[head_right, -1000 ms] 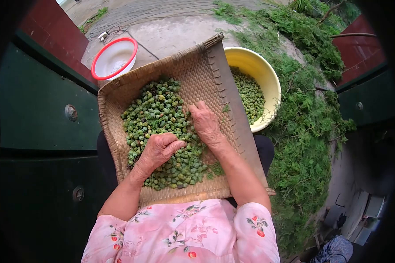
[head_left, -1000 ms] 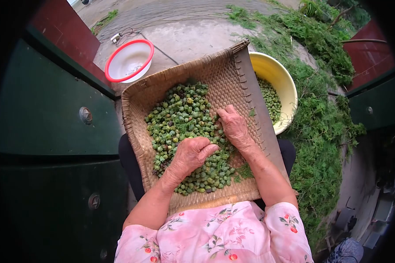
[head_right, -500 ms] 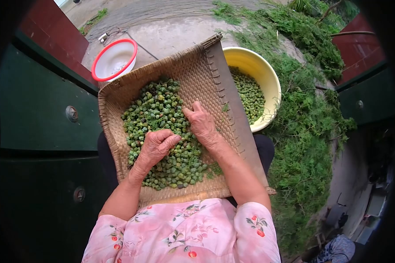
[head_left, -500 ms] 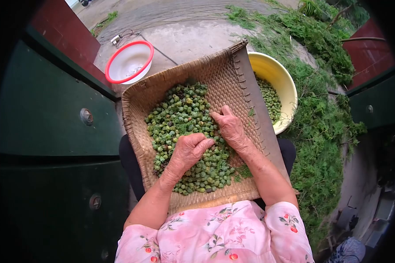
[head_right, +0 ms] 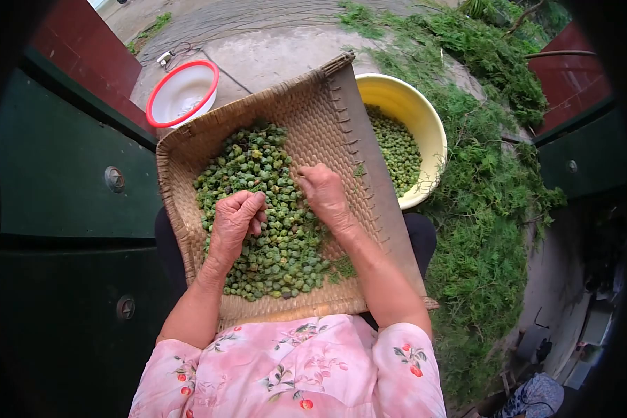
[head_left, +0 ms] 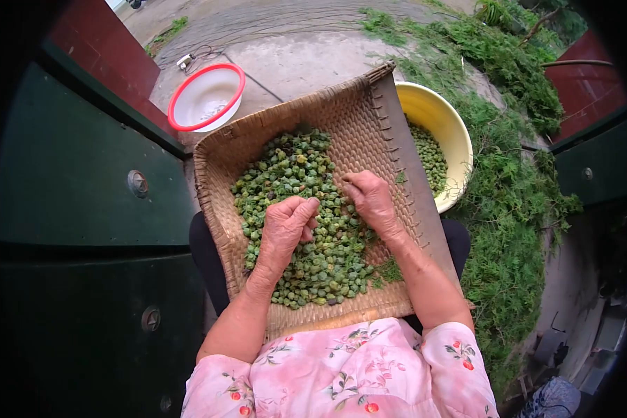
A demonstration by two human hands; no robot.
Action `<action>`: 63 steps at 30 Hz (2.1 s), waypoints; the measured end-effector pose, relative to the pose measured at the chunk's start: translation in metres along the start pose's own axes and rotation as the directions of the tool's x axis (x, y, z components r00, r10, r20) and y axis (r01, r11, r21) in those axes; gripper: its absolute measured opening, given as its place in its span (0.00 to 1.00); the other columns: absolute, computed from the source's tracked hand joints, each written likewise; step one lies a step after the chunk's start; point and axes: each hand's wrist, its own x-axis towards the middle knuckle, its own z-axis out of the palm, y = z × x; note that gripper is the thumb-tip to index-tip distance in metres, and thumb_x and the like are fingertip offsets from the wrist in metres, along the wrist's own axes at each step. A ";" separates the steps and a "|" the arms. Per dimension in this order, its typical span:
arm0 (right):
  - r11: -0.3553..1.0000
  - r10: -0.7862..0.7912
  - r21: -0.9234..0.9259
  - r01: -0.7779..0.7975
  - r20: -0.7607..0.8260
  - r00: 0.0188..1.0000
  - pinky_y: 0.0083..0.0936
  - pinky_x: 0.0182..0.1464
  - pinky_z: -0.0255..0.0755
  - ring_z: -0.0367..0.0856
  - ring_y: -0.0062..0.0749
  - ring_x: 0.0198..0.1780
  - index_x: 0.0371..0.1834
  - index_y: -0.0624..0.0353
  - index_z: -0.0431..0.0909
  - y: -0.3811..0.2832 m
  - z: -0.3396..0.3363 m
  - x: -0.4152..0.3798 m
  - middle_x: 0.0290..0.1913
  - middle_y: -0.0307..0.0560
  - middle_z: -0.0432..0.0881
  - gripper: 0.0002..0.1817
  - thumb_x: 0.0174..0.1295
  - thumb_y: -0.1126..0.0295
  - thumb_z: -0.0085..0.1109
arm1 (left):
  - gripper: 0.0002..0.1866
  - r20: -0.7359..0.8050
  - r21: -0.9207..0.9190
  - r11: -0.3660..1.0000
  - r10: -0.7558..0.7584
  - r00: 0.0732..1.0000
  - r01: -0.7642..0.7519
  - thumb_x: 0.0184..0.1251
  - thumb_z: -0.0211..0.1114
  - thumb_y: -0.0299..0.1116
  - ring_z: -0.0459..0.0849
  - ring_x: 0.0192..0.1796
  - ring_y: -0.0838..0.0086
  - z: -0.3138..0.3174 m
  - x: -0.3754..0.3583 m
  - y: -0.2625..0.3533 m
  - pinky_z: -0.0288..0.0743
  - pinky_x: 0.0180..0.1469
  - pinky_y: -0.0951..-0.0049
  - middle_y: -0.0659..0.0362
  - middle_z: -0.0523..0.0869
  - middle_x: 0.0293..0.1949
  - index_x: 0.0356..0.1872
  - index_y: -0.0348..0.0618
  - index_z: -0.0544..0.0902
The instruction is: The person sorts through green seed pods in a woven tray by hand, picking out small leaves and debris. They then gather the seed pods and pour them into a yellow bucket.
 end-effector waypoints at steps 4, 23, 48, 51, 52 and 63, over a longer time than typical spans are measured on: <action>0.917 0.170 -0.392 -0.073 0.219 0.961 0.35 0.38 0.74 0.79 0.47 0.35 0.40 0.60 0.76 -0.018 0.009 -0.006 0.37 0.54 0.80 0.10 0.55 0.74 0.60 | 0.14 -0.014 -0.024 1.000 -0.003 1.000 0.003 0.67 0.63 0.41 0.74 0.15 0.87 -0.002 0.000 -0.002 0.62 0.17 0.87 0.66 0.80 0.19 0.26 0.42 0.82; 0.988 -0.008 -0.151 0.020 0.080 0.997 0.35 0.33 0.74 0.79 0.43 0.34 0.40 0.59 0.76 -0.006 -0.008 -0.003 0.35 0.49 0.76 0.10 0.55 0.76 0.60 | 0.14 -0.008 -0.021 1.000 -0.014 1.000 0.014 0.67 0.63 0.41 0.74 0.16 0.87 -0.002 0.001 -0.003 0.63 0.17 0.87 0.66 0.80 0.19 0.27 0.43 0.81; 0.999 0.046 0.003 -0.047 0.147 0.988 0.38 0.38 0.72 0.78 0.46 0.37 0.35 0.58 0.79 -0.009 0.008 -0.009 0.34 0.51 0.74 0.06 0.54 0.77 0.58 | 0.11 0.013 -0.031 0.999 -0.008 1.000 0.008 0.69 0.61 0.38 0.74 0.18 0.88 -0.003 0.004 -0.006 0.64 0.19 0.88 0.66 0.81 0.23 0.33 0.42 0.81; 0.961 0.182 0.186 -0.202 0.117 0.976 0.36 0.39 0.72 0.78 0.45 0.37 0.34 0.60 0.78 -0.013 0.000 -0.008 0.34 0.51 0.76 0.06 0.52 0.78 0.60 | 0.09 -0.015 -0.049 0.999 0.016 1.000 -0.016 0.69 0.60 0.36 0.74 0.19 0.88 -0.002 0.004 -0.007 0.65 0.20 0.88 0.65 0.81 0.26 0.38 0.40 0.80; 0.963 0.177 0.194 -0.188 0.075 0.981 0.34 0.39 0.71 0.77 0.43 0.36 0.34 0.60 0.78 -0.016 -0.004 -0.007 0.32 0.50 0.76 0.07 0.52 0.78 0.61 | 0.09 -0.031 -0.056 0.998 0.026 0.999 -0.027 0.69 0.60 0.35 0.74 0.19 0.88 -0.001 0.005 -0.007 0.65 0.20 0.87 0.64 0.82 0.27 0.40 0.39 0.80; 0.956 0.121 -0.288 -0.056 0.212 0.970 0.39 0.37 0.74 0.79 0.48 0.36 0.39 0.56 0.79 -0.010 -0.001 -0.008 0.34 0.51 0.75 0.07 0.58 0.72 0.55 | 0.11 -0.012 -0.039 0.999 0.016 1.000 -0.016 0.69 0.58 0.30 0.76 0.21 0.86 -0.001 0.003 -0.004 0.69 0.21 0.87 0.62 0.82 0.31 0.47 0.36 0.77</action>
